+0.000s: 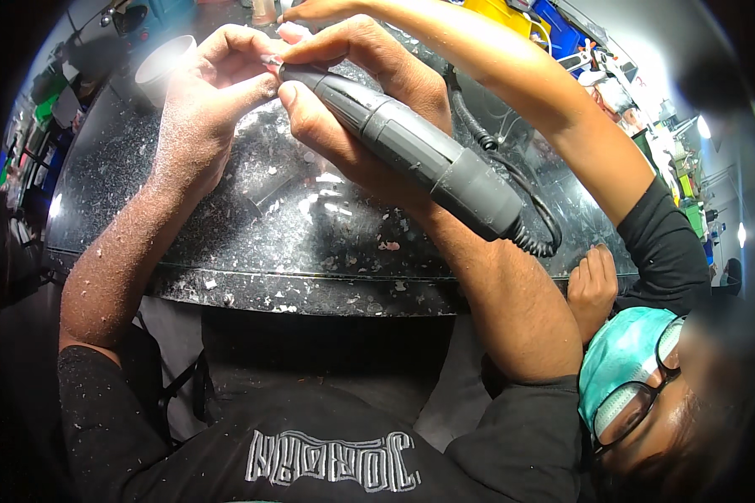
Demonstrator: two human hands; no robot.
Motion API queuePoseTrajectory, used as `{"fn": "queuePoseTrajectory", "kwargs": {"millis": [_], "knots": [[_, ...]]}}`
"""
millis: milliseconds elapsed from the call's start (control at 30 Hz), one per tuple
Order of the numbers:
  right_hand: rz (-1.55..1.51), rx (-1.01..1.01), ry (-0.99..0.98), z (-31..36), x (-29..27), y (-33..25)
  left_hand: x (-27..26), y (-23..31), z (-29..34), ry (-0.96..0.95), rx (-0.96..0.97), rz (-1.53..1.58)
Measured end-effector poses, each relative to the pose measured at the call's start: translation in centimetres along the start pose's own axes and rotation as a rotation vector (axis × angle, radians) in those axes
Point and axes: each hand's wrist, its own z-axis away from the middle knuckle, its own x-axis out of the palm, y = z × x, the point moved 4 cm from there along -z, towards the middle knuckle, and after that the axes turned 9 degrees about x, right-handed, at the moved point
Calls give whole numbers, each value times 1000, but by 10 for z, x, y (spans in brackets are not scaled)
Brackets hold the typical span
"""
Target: The person uses a rotary handpiece to grind and shape a pink dental prosthesis held in the left hand. The person rotates the prosthesis to access different surfaces while the tool removes material, producing pink dust on the work surface.
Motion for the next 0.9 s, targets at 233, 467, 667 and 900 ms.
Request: {"fn": "queuePoseTrajectory", "kwargs": {"millis": [233,467,667,900], "knots": [[28,-5,49,1,2,5,2,-1,3,-51,64,56],[104,-50,0,-2,-2,-7,6,9,0,-50,28,90],[92,-47,-11,-5,-5,-12,9,13,-1,-43,9,95],[61,-43,-9,-3,-2,-4,7,11,0,-34,11,62]]}}
